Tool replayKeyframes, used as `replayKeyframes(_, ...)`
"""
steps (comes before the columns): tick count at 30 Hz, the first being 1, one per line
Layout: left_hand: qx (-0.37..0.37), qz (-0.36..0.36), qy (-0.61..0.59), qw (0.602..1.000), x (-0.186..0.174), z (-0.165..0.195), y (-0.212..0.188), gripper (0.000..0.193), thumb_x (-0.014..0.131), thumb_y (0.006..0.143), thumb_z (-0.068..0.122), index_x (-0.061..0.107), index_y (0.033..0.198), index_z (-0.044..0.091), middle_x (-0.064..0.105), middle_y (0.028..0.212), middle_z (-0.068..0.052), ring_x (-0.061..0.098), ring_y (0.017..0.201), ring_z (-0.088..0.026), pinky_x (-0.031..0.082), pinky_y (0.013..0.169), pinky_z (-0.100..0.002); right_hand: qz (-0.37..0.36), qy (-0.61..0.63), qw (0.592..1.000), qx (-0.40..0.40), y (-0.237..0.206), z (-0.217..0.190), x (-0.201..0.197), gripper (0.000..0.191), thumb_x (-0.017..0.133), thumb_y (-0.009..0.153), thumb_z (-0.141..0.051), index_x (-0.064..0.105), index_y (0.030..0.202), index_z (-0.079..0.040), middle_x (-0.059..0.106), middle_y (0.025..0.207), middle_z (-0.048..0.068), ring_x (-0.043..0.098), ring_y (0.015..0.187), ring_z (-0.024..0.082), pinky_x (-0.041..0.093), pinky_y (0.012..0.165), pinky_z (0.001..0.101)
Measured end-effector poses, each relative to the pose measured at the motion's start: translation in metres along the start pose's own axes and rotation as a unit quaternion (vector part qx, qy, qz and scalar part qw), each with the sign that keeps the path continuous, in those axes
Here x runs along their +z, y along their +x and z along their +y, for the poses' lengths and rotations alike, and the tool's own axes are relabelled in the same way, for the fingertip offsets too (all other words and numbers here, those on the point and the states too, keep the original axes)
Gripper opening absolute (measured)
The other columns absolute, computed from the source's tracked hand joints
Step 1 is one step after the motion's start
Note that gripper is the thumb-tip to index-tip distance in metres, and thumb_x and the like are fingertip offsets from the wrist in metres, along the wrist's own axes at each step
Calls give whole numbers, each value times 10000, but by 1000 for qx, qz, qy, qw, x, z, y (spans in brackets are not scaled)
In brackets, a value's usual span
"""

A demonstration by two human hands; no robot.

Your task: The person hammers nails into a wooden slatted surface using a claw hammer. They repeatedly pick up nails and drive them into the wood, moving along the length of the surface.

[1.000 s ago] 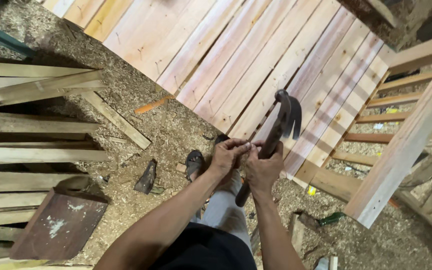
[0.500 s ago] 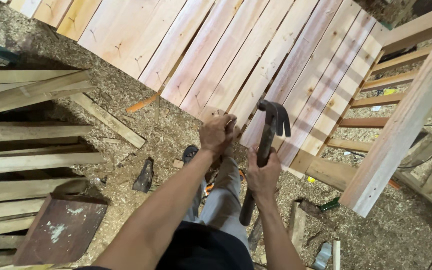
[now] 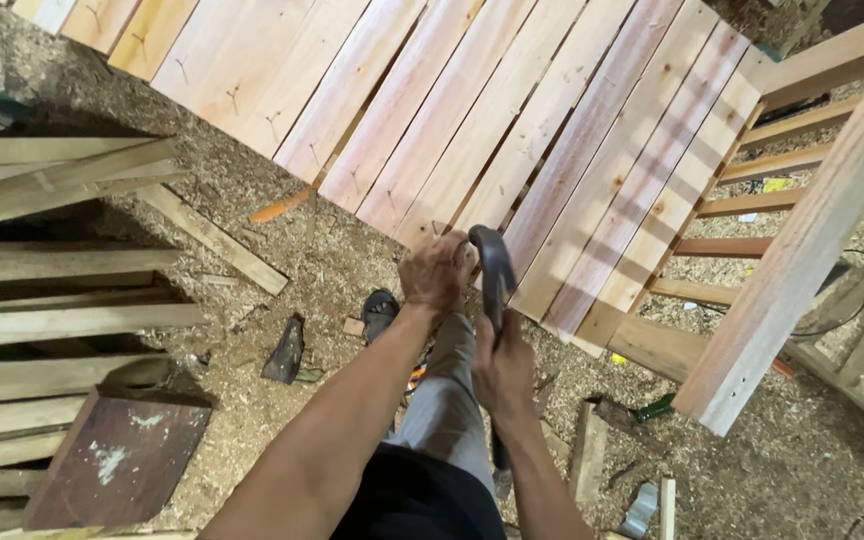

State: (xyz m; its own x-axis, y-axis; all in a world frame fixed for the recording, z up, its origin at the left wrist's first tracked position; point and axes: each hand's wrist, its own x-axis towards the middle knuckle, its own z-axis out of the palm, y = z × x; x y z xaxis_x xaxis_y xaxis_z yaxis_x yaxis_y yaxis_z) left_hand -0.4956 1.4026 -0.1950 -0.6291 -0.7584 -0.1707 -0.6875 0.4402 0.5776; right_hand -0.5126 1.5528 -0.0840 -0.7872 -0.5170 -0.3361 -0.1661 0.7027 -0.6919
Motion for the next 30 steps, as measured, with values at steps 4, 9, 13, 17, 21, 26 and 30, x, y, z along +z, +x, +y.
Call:
replayKeyframes(4, 54, 77, -16, 995, -3, -1, 0, 88, 678, 924, 309, 723, 997, 288, 741, 844, -76, 725, 797, -294, 564, 664, -444, 7, -25, 999, 24, 0, -2, 0, 395, 538, 1021, -404, 602, 1100, -23, 687, 758, 240, 683, 735, 455, 509, 666, 533)
replayKeyframes(9, 14, 81, -93, 992, -18, 3, 0, 230, 681, 856, 271, 722, 1061, 174, 751, 843, -102, 725, 758, -320, 563, 674, -462, -5, 28, 999, 25, -8, -8, -2, 420, 506, 971, -364, 559, 1216, -27, 682, 748, 239, 694, 698, 430, 519, 636, 524)
replayKeyframes(13, -122, 74, -203, 969, -18, 4, -1, 206, 598, 986, 272, 720, 1056, 122, 743, 801, -65, 716, 697, -225, 554, 613, -393, -3, 12, 999, 40, 5, -13, 1, 402, 503, 1034, -399, 607, 1167, -34, 698, 778, 221, 697, 718, 371, 539, 675, 489)
replayKeyframes(17, -93, -55, -444, 889, -4, 2, -24, 357, 462, 1090, 284, 758, 1143, 92, 679, 726, -37, 652, 633, -135, 509, 595, -300, 62, 56, 994, 69, 2, -18, -6, 330, 657, 955, -315, 608, 1109, -28, 724, 777, 176, 722, 685, 291, 564, 650, 426)
replayKeyframes(21, -117, -232, -674, 692, 21, 22, -44, 450, 393, 1107, 345, 725, 1225, 65, 679, 827, 10, 544, 646, -60, 435, 587, -214, 132, 113, 983, -65, 2, -27, -17, 244, 737, 887, -131, 652, 1092, -30, 759, 901, 115, 745, 796, 205, 587, 704, 346)
replayKeyframes(26, -109, -247, -722, 637, 29, 42, -57, 483, 380, 1145, 398, 663, 985, 40, 631, 810, 3, 584, 718, -92, 512, 679, -240, 146, 109, 982, -51, 4, -27, -28, 201, 730, 867, -78, 649, 1045, -36, 759, 896, 100, 753, 795, 186, 592, 720, 315)
replayKeyframes(30, -165, -257, -695, 652, 21, 44, -51, 238, 530, 1054, 235, 658, 959, 57, 650, 815, -12, 629, 729, -115, 529, 679, -258, 161, 109, 979, -66, 3, -25, -36, 183, 744, 877, -75, 648, 1028, -37, 757, 876, 99, 749, 770, 182, 590, 695, 317)
